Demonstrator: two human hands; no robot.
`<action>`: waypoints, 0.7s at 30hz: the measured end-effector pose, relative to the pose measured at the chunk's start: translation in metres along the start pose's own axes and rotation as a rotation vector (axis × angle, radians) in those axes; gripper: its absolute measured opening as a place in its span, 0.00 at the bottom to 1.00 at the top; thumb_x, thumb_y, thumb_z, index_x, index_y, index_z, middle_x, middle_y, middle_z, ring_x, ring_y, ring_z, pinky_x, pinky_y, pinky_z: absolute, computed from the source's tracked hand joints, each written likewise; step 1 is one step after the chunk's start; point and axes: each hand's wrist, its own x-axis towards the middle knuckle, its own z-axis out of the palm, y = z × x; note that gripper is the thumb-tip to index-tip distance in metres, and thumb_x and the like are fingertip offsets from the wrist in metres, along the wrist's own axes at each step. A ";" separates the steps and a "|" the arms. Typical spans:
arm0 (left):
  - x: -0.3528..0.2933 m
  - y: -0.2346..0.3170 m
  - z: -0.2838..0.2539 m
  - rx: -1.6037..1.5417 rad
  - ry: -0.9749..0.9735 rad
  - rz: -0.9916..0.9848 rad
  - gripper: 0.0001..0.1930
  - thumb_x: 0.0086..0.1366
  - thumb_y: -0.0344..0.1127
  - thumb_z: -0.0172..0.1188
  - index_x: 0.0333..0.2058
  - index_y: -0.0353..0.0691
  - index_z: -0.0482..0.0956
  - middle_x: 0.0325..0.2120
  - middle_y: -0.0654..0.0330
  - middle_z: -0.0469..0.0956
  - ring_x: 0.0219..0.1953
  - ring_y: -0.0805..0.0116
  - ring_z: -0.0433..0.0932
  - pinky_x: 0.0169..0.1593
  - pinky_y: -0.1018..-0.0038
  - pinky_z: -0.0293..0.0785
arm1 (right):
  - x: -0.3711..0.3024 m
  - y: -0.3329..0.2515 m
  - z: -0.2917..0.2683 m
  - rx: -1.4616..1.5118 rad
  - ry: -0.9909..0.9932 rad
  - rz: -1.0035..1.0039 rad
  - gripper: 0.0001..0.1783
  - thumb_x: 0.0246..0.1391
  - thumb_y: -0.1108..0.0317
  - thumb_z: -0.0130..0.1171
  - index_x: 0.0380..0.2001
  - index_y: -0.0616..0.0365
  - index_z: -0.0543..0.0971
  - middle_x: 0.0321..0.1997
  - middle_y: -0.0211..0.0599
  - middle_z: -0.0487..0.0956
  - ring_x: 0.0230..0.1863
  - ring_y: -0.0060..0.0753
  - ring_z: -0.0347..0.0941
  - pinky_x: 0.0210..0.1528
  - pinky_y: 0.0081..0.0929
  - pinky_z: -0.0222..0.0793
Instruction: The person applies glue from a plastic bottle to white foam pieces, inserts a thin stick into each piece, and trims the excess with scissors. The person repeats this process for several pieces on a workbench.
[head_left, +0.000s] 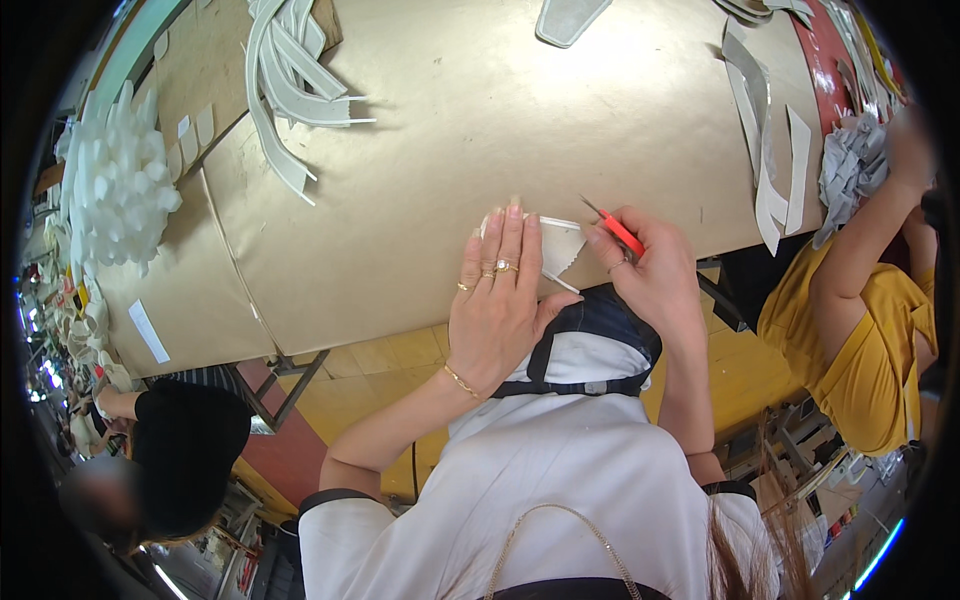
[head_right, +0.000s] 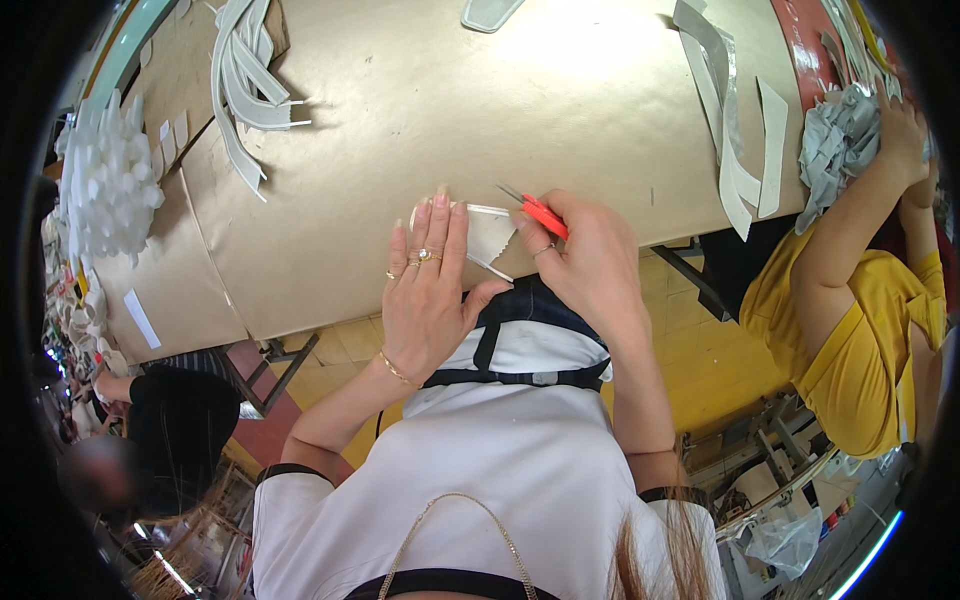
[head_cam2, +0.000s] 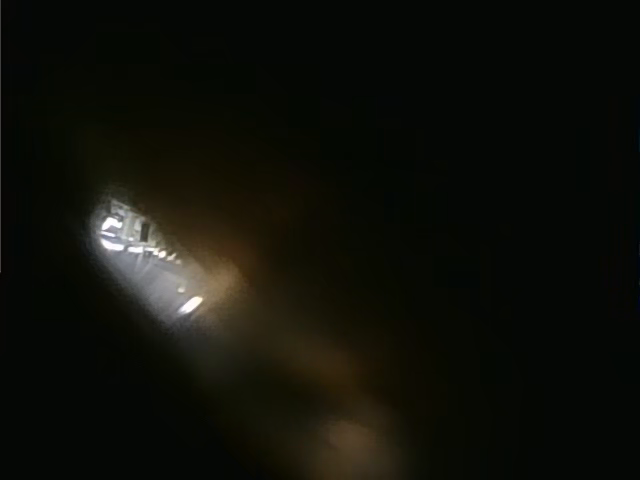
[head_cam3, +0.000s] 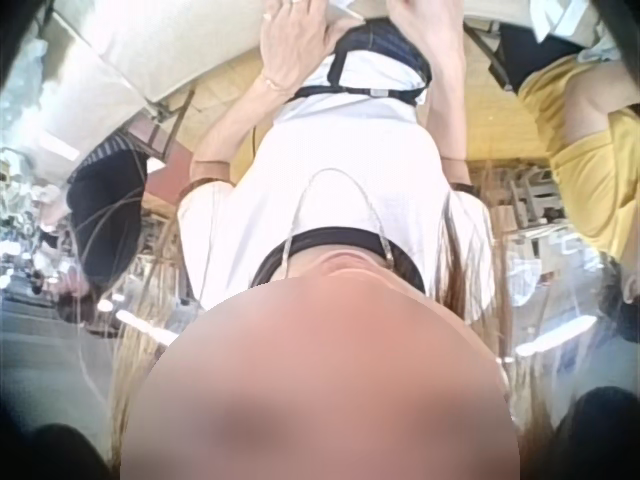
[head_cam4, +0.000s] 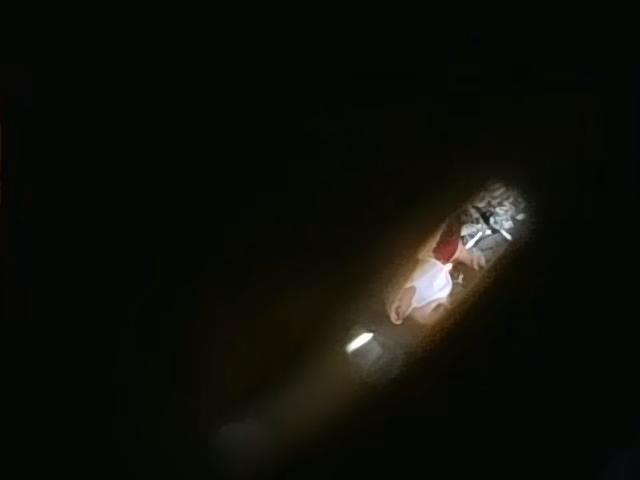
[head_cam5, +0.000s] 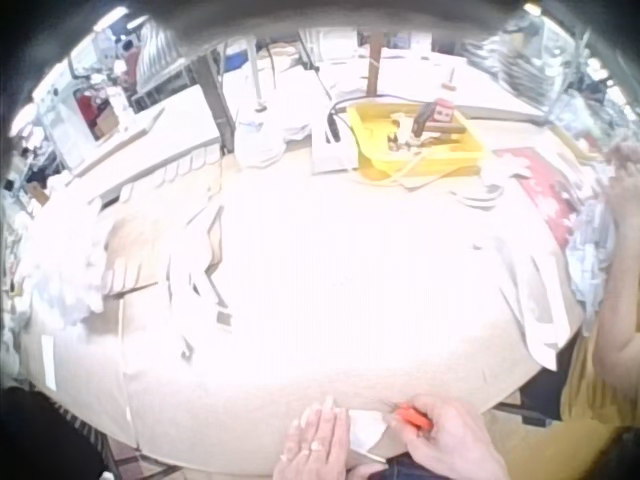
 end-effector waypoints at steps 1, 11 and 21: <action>0.000 0.000 0.000 0.009 0.000 0.001 0.45 0.63 0.67 0.48 0.65 0.32 0.60 0.66 0.48 0.60 0.69 0.51 0.58 0.70 0.56 0.48 | -0.001 0.001 0.000 -0.004 0.008 -0.005 0.14 0.56 0.59 0.61 0.25 0.61 0.79 0.16 0.44 0.73 0.20 0.46 0.70 0.27 0.37 0.64; 0.002 0.002 -0.001 0.027 -0.015 0.001 0.44 0.62 0.67 0.48 0.65 0.35 0.62 0.67 0.47 0.59 0.69 0.49 0.57 0.70 0.54 0.49 | -0.002 0.004 -0.004 -0.014 0.002 0.073 0.14 0.54 0.62 0.63 0.30 0.64 0.80 0.15 0.39 0.68 0.18 0.29 0.60 0.25 0.29 0.60; 0.003 0.004 0.000 0.052 -0.007 0.039 0.42 0.61 0.67 0.51 0.64 0.41 0.65 0.65 0.39 0.58 0.68 0.43 0.57 0.69 0.51 0.49 | -0.002 0.006 -0.001 -0.013 0.055 0.039 0.14 0.53 0.61 0.63 0.27 0.63 0.80 0.14 0.39 0.67 0.17 0.32 0.59 0.24 0.31 0.59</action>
